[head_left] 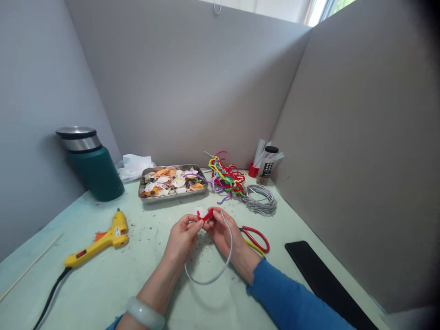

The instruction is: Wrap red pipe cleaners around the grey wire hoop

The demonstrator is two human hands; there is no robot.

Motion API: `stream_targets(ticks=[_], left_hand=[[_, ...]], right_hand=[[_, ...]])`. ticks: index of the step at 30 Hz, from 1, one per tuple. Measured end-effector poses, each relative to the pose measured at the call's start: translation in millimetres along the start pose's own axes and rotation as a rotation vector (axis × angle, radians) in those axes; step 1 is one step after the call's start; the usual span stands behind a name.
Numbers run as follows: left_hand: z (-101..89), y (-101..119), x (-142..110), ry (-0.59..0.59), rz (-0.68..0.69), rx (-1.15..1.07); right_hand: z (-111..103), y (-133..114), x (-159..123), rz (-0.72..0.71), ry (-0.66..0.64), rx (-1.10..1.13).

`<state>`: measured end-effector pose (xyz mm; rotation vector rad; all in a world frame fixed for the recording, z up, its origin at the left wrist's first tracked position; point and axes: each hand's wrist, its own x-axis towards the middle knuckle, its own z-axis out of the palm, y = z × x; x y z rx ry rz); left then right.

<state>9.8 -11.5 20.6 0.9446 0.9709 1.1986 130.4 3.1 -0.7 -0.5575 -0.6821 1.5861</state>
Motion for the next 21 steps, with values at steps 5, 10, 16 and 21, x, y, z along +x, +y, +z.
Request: stream_targets(ticks=[5,10,16,21], left_hand=[[-1.8,-2.1,1.7,0.015,0.014,0.031],[-3.0,-2.7,2.5,0.043,0.012,0.07],[-4.6,-5.1,3.1,0.083,0.055,0.156],[-0.2,-3.5,0.3,0.09,0.09,0.167]], right_hand=[[-4.8,-0.6,2.0,-0.019,-0.014,-0.073],[-8.8,-6.2,3.7,-0.175,0.061,-0.372],[-8.9,-6.1,3.5,-0.206,0.096,-0.46],[-8.7,-3.9,2.7,-0.113,0.05,-0.332]])
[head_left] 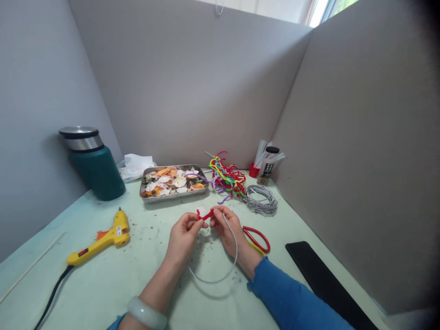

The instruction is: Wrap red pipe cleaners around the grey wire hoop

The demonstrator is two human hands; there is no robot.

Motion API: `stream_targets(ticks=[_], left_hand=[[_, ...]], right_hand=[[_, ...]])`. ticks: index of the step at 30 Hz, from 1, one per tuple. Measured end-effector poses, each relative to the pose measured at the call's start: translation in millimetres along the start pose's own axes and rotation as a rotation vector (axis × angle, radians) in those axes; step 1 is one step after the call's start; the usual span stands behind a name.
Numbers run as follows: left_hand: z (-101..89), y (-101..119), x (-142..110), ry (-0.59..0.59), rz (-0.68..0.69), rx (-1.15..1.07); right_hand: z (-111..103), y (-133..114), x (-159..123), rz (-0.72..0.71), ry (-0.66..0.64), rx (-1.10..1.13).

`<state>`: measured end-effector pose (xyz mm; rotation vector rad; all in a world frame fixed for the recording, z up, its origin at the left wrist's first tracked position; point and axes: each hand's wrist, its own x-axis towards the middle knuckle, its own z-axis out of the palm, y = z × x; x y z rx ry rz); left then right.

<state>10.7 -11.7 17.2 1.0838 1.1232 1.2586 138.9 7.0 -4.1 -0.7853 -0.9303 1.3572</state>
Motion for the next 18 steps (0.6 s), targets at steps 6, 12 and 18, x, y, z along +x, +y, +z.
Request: stream_targets(ticks=[6,12,18], left_hand=[[1.6,6.2,-4.8,-0.119,-0.113,-0.058],[-2.4,4.0,-3.1,-0.139,-0.039,-0.007],[-3.0,-0.7,-1.4,-0.131,0.016,0.04]], right_hand=[[1.9,-2.4,-3.5,-0.049,-0.073,-0.059],[1.7,-8.3,-5.3,-0.13,-0.075,-0.221],[-2.1,-1.3,-2.5,-0.127,-0.053,-0.189]])
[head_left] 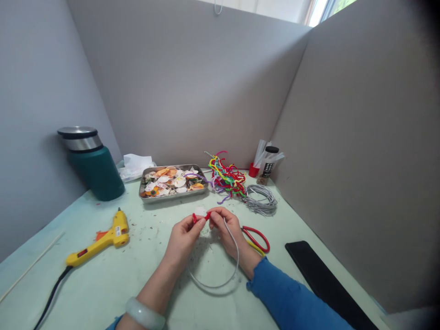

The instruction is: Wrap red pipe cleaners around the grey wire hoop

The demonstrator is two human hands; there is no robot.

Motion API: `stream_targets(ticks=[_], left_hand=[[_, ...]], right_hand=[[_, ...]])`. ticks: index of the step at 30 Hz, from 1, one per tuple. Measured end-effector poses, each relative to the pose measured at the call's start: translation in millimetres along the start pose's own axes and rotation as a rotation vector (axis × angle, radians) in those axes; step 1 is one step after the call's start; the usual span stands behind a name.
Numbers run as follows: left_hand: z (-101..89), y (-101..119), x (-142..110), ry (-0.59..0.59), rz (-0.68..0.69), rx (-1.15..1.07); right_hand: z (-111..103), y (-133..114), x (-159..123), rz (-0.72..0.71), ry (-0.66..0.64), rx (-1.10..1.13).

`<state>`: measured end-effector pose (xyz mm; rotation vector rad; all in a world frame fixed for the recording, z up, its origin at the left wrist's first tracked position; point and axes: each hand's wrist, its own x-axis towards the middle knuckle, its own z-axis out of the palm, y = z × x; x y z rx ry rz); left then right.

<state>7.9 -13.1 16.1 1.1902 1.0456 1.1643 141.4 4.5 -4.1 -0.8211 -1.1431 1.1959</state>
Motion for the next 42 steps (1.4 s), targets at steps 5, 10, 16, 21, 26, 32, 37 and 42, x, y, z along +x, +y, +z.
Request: stream_targets(ticks=[5,10,16,21,26,32,37,42], left_hand=[[-1.2,-1.6,0.5,0.025,0.025,0.03],[-2.9,-2.7,0.1,0.058,0.047,0.063],[-1.7,-1.7,1.7,0.059,0.047,0.028],[2.1,4.2,0.4,0.074,0.03,-0.045],[4.0,6.4,-1.2,0.064,0.005,-0.058],[3.9,6.4,-1.6,0.043,-0.014,-0.048],[1.4,3.3,-0.6,0.022,-0.011,-0.044],[1.7,3.2,-0.3,0.003,0.011,-0.047]], right_hand=[[0.7,-1.7,-1.3,0.013,-0.028,0.007],[2.6,-5.8,-3.2,0.001,-0.039,-0.031],[3.7,-5.1,-3.1,-0.011,-0.045,-0.053],[2.7,-5.2,-0.4,-0.058,-0.015,-0.058],[1.7,-1.7,0.4,0.008,-0.012,-0.002],[3.9,-1.9,-0.4,0.105,-0.032,0.15],[5.5,-1.1,-1.9,0.175,-0.086,0.268],[7.1,-2.2,-2.7,0.169,-0.097,0.319]])
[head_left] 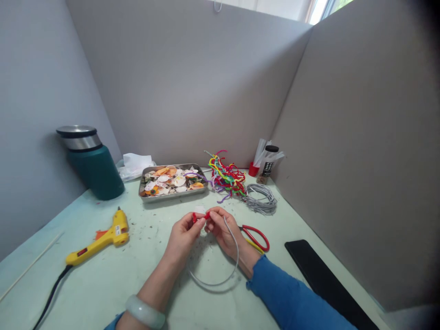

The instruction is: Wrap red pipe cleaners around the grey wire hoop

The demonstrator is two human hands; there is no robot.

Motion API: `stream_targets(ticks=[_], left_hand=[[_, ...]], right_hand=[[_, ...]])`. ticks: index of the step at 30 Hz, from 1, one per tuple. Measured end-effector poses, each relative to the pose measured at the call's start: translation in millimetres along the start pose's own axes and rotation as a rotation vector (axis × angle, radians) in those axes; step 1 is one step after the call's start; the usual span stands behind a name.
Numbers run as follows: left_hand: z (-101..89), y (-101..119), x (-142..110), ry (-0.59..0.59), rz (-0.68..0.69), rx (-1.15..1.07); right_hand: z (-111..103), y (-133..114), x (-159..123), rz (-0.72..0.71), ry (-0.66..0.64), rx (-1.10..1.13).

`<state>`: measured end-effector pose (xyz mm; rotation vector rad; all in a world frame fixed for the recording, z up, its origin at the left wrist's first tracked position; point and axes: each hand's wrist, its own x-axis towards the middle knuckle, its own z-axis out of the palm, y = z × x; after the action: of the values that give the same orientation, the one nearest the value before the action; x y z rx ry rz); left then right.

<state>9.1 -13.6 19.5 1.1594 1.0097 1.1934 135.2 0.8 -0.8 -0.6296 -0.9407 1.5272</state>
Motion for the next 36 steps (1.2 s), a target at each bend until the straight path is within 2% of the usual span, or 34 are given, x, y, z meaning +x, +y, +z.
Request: stream_targets(ticks=[6,9,15,23,29,36], left_hand=[[1.2,0.3,0.1,-0.005,0.009,-0.012],[0.0,-1.9,0.7,-0.009,0.016,0.009],[1.1,-4.4,0.7,0.031,0.101,0.071],[-2.4,-7.4,3.2,-0.007,0.077,0.086],[-4.1,-7.2,3.7,0.013,0.063,0.084],[-3.3,-6.7,4.3,0.04,0.052,0.048]], right_hand=[[1.0,-1.6,-0.3,-0.022,0.015,0.007],[-0.8,-0.1,-0.6,-0.047,0.023,-0.108],[0.5,0.2,-2.8,-0.205,0.099,-0.338],[2.6,-4.8,-4.4,-0.261,0.136,-0.408],[2.2,-1.1,-3.5,-0.312,0.172,-0.459],[2.6,3.1,-1.9,-0.303,0.18,-0.425]])
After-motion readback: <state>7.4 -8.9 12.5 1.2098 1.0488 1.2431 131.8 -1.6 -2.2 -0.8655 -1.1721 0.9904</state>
